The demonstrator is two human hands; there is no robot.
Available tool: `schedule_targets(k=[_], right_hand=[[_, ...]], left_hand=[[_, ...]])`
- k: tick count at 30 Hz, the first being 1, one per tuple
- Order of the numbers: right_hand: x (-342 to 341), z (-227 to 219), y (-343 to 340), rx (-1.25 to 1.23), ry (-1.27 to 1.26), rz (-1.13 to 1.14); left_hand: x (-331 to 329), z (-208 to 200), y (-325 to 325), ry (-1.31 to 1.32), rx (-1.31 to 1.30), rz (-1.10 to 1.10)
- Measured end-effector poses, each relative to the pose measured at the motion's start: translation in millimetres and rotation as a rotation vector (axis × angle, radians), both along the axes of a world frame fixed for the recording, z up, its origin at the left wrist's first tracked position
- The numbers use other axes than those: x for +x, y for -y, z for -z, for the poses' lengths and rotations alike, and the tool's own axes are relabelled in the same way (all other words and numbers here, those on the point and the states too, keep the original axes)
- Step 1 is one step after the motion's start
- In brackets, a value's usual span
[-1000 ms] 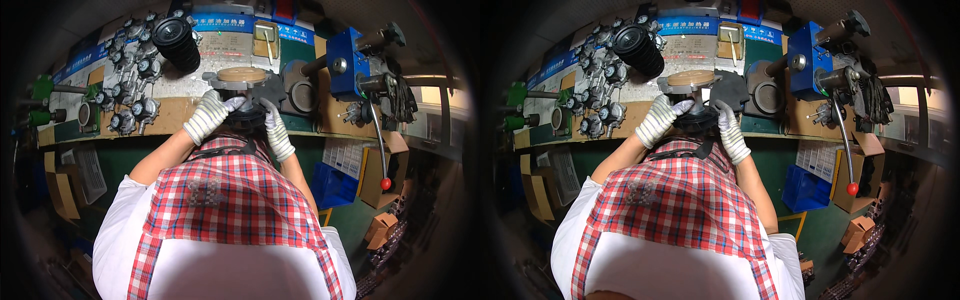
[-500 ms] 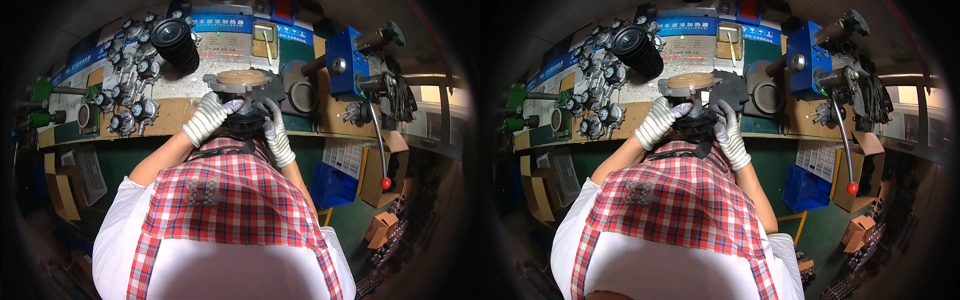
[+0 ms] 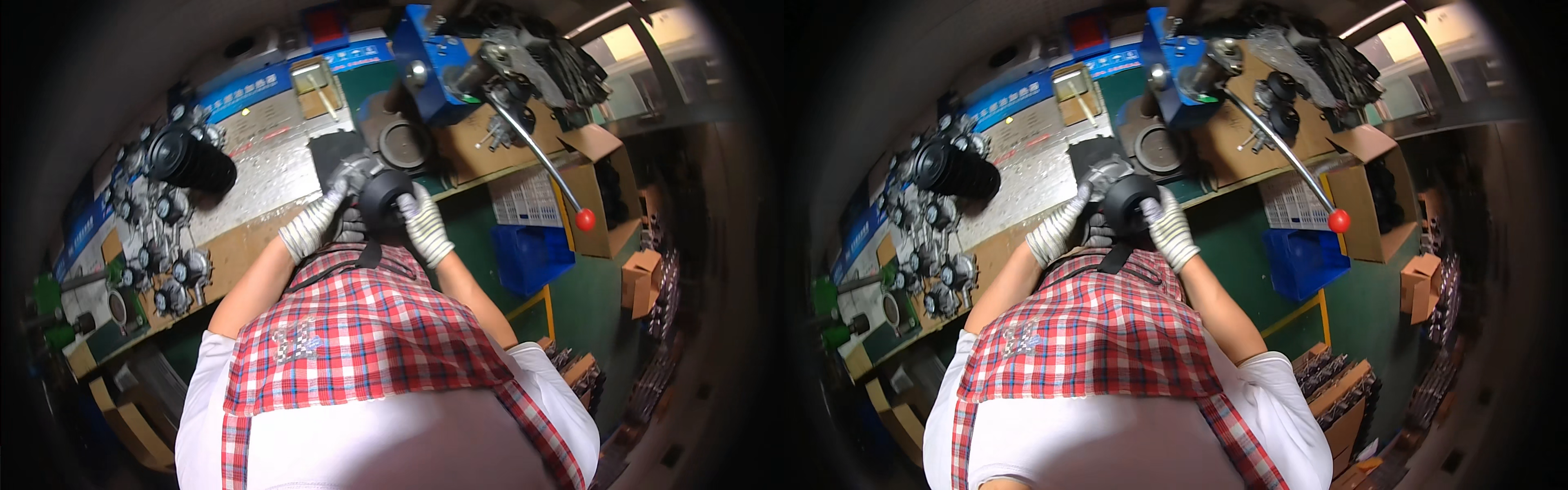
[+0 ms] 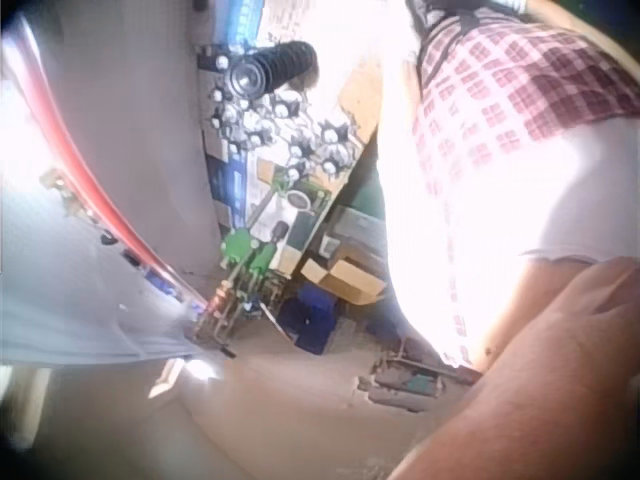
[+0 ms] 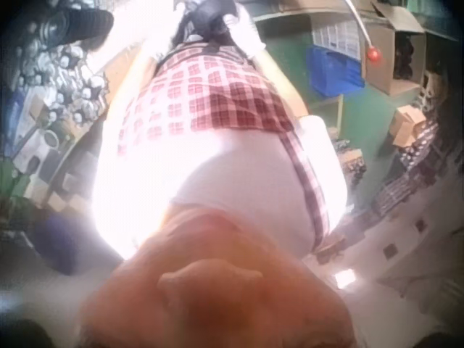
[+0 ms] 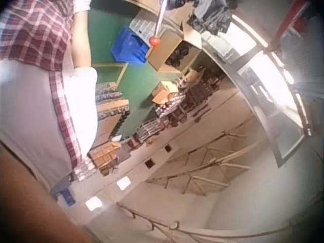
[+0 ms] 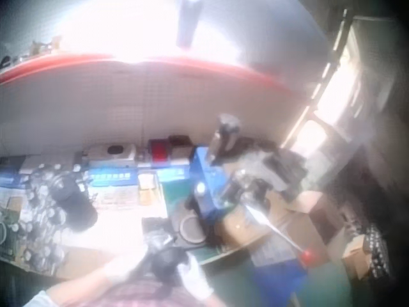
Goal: The person assembles small mechanical parts at a workbench, using a cloth to wipe components and a manual press to secure them. They repeatedly pick up parts, wipe them, and place them into the press, then move finished units to a cardboard box.
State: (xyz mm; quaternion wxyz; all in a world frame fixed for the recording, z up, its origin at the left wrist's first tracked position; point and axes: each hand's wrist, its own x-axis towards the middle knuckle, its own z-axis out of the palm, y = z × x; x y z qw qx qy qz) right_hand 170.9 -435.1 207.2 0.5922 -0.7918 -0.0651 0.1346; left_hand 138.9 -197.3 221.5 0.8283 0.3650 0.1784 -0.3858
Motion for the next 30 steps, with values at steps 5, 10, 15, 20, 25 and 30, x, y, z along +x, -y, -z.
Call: schedule_targets(k=[5, 10, 15, 20, 25, 30], right_hand=[[54, 0, 125, 0.027, -0.406, 0.517], [158, 10, 150, 0.223, -0.266, 0.738], [287, 126, 161, 0.287, -0.124, 0.176], [343, 167, 174, 0.395, 0.169, 0.094], [252, 117, 132, 0.246, -0.497, 0.667], [143, 190, 183, 0.256, -0.424, 0.655]], left_hand=[[16, -12, 29, 0.275, 0.185, -0.049], [-4, 30, 1, 0.167, 0.377, -0.296], [-41, 93, -50, 0.114, 0.878, -0.737], [-42, 37, -147, 0.494, 1.953, -1.198], [-145, 38, -226, -0.348, 2.354, -1.150], [-194, 110, -267, -0.465, 2.208, -0.045]])
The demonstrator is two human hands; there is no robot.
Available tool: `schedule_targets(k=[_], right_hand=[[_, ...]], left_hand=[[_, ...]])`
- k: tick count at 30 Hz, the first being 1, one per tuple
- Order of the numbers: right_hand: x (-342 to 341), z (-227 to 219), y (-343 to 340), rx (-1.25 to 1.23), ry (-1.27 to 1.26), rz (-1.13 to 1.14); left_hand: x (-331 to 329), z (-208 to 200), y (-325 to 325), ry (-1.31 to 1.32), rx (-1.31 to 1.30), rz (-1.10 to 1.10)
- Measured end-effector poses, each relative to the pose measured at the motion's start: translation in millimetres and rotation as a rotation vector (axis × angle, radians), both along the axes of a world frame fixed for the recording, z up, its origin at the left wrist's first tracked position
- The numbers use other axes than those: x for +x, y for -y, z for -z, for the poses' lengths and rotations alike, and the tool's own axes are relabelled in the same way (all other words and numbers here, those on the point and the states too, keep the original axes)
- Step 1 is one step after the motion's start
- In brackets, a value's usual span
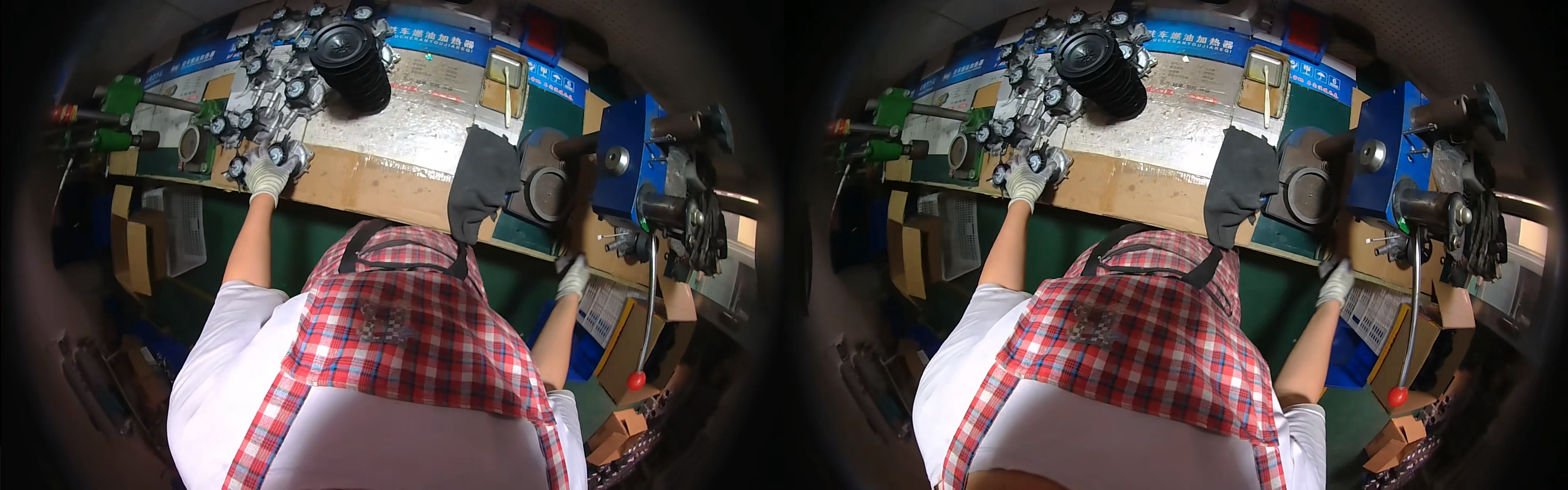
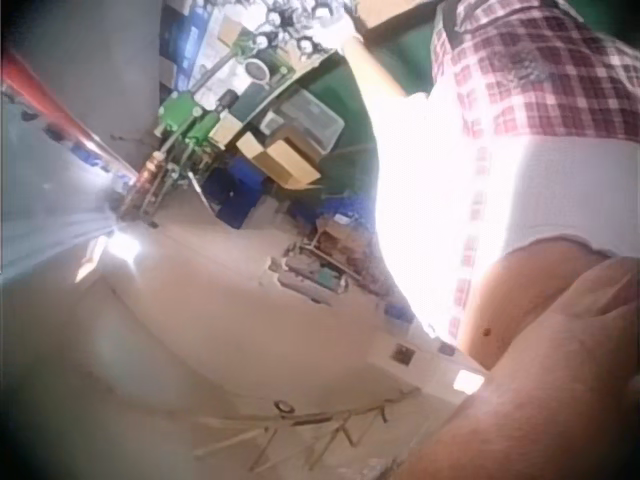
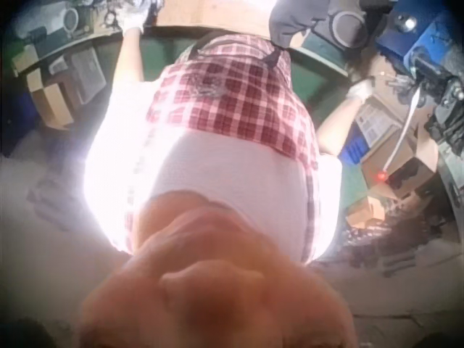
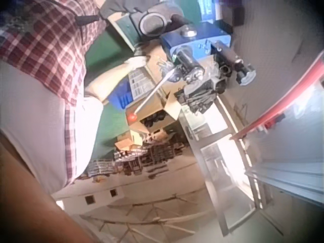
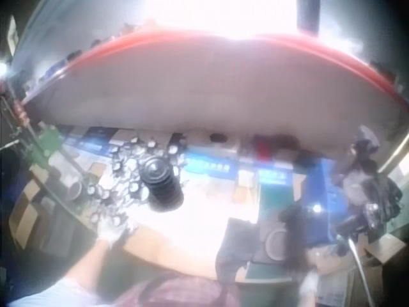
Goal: The person assembles small mechanical parts at a workbench, using a cloth to wipe components and a manual press to secure them. They repeatedly pick up parts, wipe them, and place them into the press, then move finished units to a cardboard box.
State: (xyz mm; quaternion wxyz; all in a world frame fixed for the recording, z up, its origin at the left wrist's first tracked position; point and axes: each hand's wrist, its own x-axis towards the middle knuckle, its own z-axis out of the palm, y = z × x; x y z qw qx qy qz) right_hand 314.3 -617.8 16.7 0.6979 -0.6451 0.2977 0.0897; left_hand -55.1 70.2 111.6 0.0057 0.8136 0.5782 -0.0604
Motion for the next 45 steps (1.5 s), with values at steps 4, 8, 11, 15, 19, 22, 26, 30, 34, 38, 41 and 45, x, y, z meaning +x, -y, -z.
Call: schedule_targets(k=[4, 8, 11, 15, 19, 22, 26, 30, 34, 38, 41, 45], right_hand=[[-82, -10, -39, -0.221, -0.186, -0.519], [-115, -54, -115, -0.833, 0.004, -1.222], [-101, -99, -200, -0.653, 0.079, -1.424], [-45, -157, -315, -0.673, 0.329, -1.343], [51, -124, -384, -0.928, 0.429, -1.143], [112, -88, -415, -1.125, 0.371, -0.940], [136, -82, -450, -1.346, 0.134, -1.006], [141, -68, -450, -1.369, 0.193, -0.934], [118, -102, -434, -1.031, 0.210, -0.762], [73, -138, -403, 0.033, 0.074, -0.579], [40, -178, -369, -0.522, 0.433, -0.927], [-6, -246, -363, -0.872, 1.002, -1.270]], left_hand=[[20, -13, -10, 0.214, -0.006, 0.169], [45, 11, 13, 0.411, -0.177, 0.514], [94, -8, 79, 0.453, -0.220, 0.651], [150, 3, 127, 0.550, -0.486, 0.634], [148, 2, 117, 0.737, -0.662, 0.580], [131, 11, 99, 0.379, -0.471, 0.740], [142, 70, 115, 0.182, -0.541, 0.992], [168, 83, 138, 0.341, -0.536, 1.089], [195, 61, 147, 0.572, -0.508, 1.075], [222, 105, 149, 0.886, -1.234, 0.704], [226, 36, 148, 0.999, -1.344, 0.482], [233, -68, 109, 0.597, -1.521, 0.580]])
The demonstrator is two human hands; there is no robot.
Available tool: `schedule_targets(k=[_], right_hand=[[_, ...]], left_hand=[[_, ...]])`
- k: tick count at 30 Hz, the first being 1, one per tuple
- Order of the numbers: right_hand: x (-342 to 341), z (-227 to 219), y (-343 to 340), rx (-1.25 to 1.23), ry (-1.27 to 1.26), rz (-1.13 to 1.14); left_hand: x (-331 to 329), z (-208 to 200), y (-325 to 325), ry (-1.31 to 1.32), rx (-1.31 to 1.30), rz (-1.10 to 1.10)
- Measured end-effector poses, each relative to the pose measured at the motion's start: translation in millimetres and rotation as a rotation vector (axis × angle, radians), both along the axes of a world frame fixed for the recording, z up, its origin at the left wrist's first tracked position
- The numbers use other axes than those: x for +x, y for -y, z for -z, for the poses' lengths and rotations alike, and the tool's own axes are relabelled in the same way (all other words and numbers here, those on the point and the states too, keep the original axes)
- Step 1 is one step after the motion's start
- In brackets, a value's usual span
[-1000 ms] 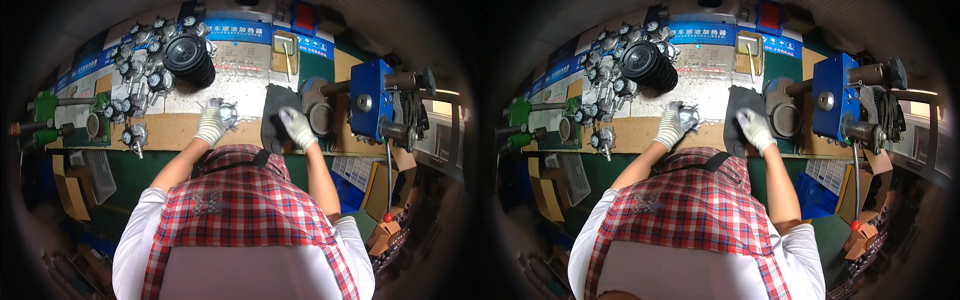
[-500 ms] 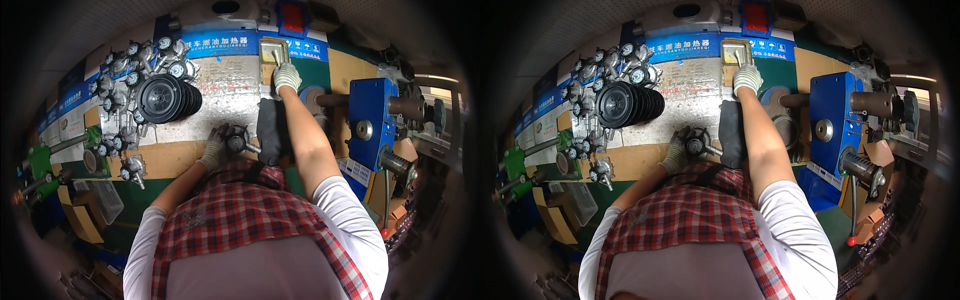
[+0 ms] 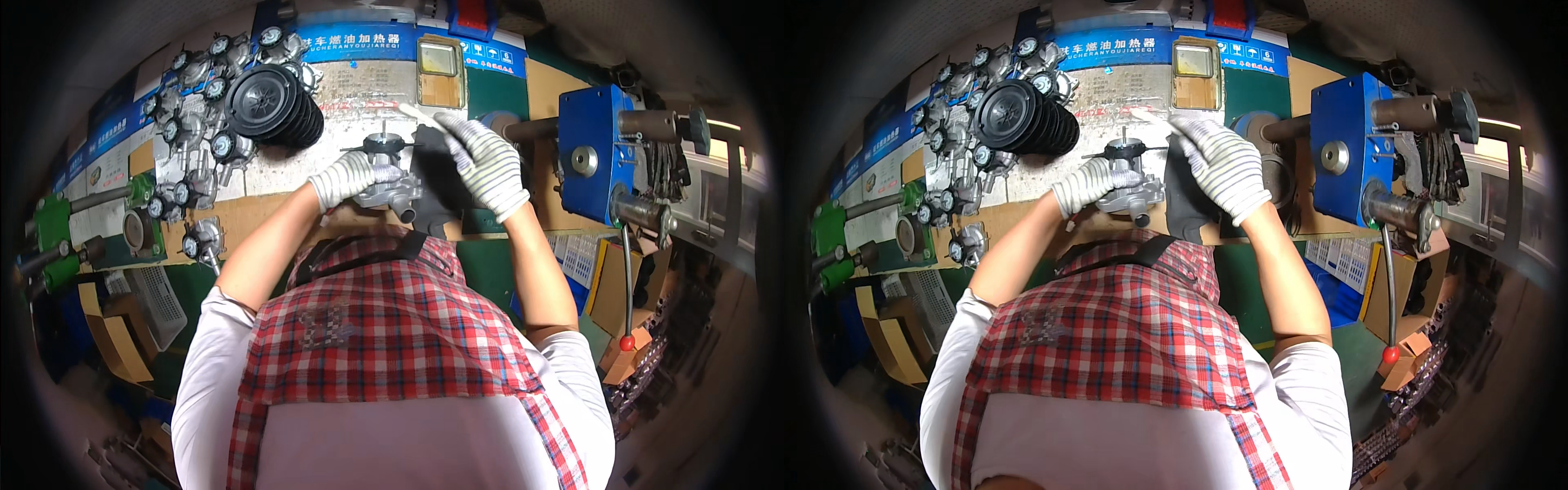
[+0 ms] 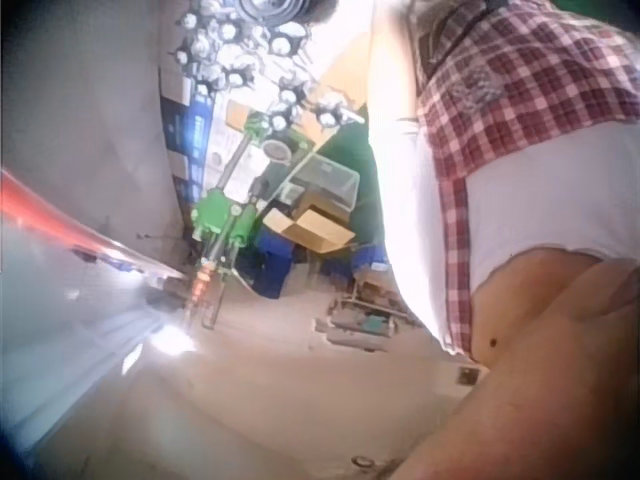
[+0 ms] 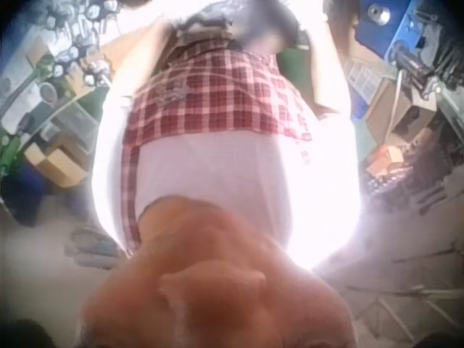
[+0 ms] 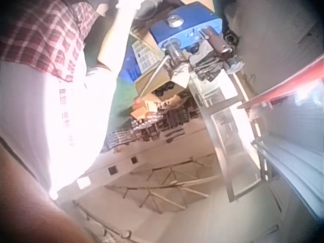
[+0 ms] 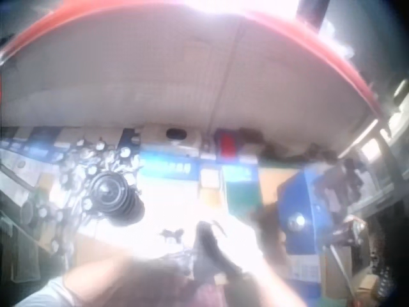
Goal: The person assembles small mechanical parts at a workbench, using a cloth to wipe components and a manual press to secure them. They repeatedly pick up parts, wipe them, and place them into the press, then move finished units to a cardboard box.
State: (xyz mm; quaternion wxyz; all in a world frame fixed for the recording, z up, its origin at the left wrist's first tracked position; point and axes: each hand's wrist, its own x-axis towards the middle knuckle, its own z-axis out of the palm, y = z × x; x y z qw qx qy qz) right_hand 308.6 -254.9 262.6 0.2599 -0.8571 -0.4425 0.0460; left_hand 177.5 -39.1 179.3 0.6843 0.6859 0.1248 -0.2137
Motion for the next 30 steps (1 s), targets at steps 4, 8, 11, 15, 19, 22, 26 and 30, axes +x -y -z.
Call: schedule_targets(k=[4, 8, 11, 15, 19, 22, 26, 30], right_hand=[[-21, -23, -2, -0.182, 0.161, -0.181], [-26, -15, -3, -0.314, 0.246, -0.208], [-26, -11, -5, -0.301, 0.288, -0.155], [-18, -1, -8, -0.251, 0.052, -0.081], [-15, -1, -20, -0.304, -0.480, -0.043], [-6, 4, -28, -0.270, -0.769, 0.021], [-2, 13, -36, -0.230, -0.451, 0.050], [-20, 21, -43, -0.307, 0.039, -0.097]], left_hand=[[-8, -41, -3, -0.016, 0.071, 0.175], [-22, -48, 2, -0.067, 0.044, 0.135], [-26, -38, 3, -0.104, -0.020, 0.068], [-25, -30, 1, -0.100, 0.047, 0.082], [-19, -10, -7, -0.129, 0.218, 0.171], [-15, 8, -12, -0.080, 0.395, 0.286], [-12, -1, -15, -0.068, 0.237, 0.213], [-6, -5, -20, -0.138, 0.206, 0.155]])
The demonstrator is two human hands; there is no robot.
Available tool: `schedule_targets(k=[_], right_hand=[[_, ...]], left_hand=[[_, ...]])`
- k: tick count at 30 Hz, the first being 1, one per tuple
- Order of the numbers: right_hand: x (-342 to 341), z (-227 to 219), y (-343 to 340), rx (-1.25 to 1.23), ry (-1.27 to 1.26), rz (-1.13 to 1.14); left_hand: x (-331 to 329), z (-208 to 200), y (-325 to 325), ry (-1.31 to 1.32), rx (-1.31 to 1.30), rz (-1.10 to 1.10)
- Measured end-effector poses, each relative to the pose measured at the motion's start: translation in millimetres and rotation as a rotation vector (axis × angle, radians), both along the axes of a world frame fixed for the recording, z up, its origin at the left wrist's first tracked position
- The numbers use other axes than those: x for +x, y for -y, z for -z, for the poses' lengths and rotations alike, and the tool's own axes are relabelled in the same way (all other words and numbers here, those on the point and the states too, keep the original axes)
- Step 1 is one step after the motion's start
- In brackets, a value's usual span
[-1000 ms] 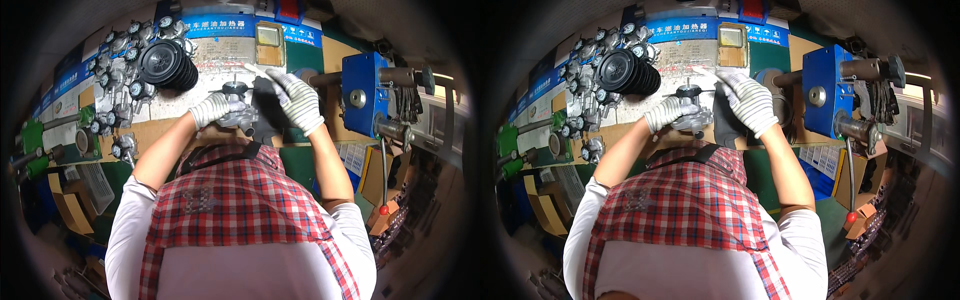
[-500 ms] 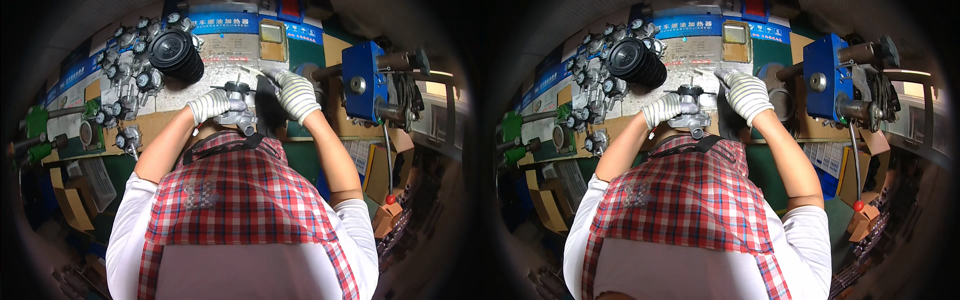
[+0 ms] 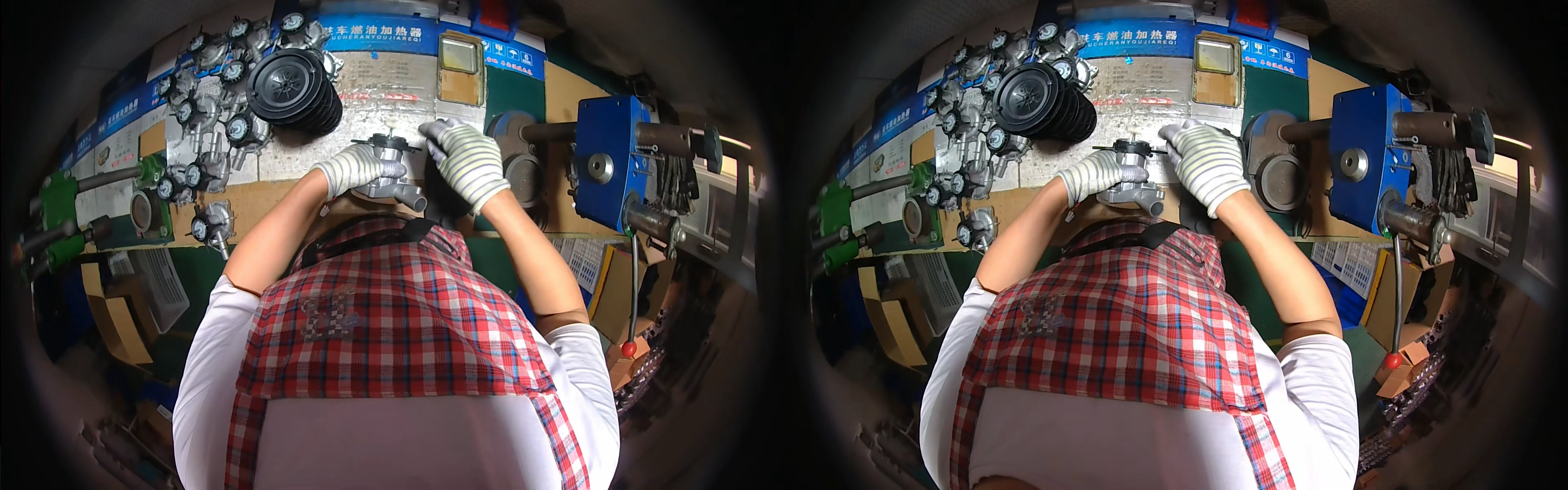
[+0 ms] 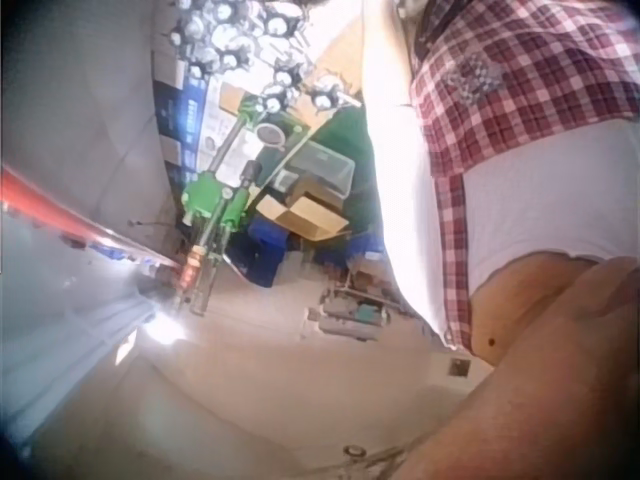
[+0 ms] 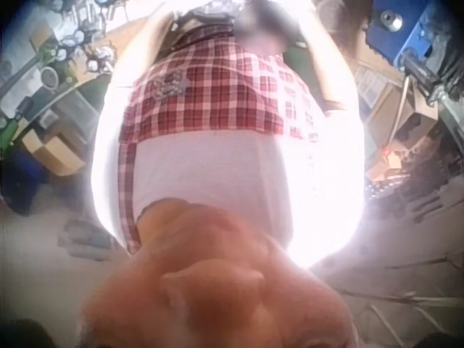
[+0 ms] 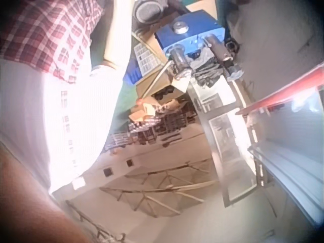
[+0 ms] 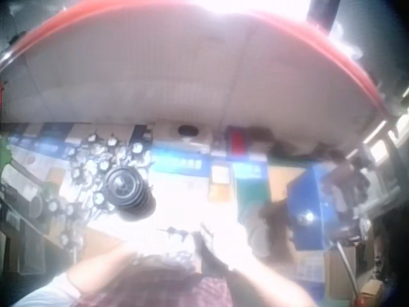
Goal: The person assembles small mechanical parts at a workbench, using a cloth to wipe components and a manual press to secure them. They repeatedly pick up parts, wipe them, and place them into the press, then move finished units to a cardboard box.
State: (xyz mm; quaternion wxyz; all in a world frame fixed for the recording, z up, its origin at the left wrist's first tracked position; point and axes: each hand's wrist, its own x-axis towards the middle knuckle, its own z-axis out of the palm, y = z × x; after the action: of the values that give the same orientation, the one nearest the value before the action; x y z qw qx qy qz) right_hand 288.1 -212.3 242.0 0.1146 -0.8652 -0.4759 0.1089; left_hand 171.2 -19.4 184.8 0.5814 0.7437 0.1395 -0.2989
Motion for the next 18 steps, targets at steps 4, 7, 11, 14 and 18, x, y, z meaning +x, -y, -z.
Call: schedule_targets(k=[4, 7, 11, 14, 18], right_hand=[[4, 10, -9, -0.143, 0.163, -0.037], [12, 31, -7, -0.138, 0.132, 0.012], [12, 28, -11, -0.124, 0.101, -0.131], [19, 45, -4, -0.069, 0.077, -0.111], [32, 66, 4, 0.110, -0.088, 0.066]], left_hand=[[7, -6, -4, -0.030, -0.022, -0.017], [13, -10, -6, -0.280, -0.028, 0.001], [11, 39, -9, -0.117, -0.150, -0.124], [13, 48, -13, -0.208, -0.173, -0.070], [10, 14, -10, -0.280, -0.327, -0.176]])
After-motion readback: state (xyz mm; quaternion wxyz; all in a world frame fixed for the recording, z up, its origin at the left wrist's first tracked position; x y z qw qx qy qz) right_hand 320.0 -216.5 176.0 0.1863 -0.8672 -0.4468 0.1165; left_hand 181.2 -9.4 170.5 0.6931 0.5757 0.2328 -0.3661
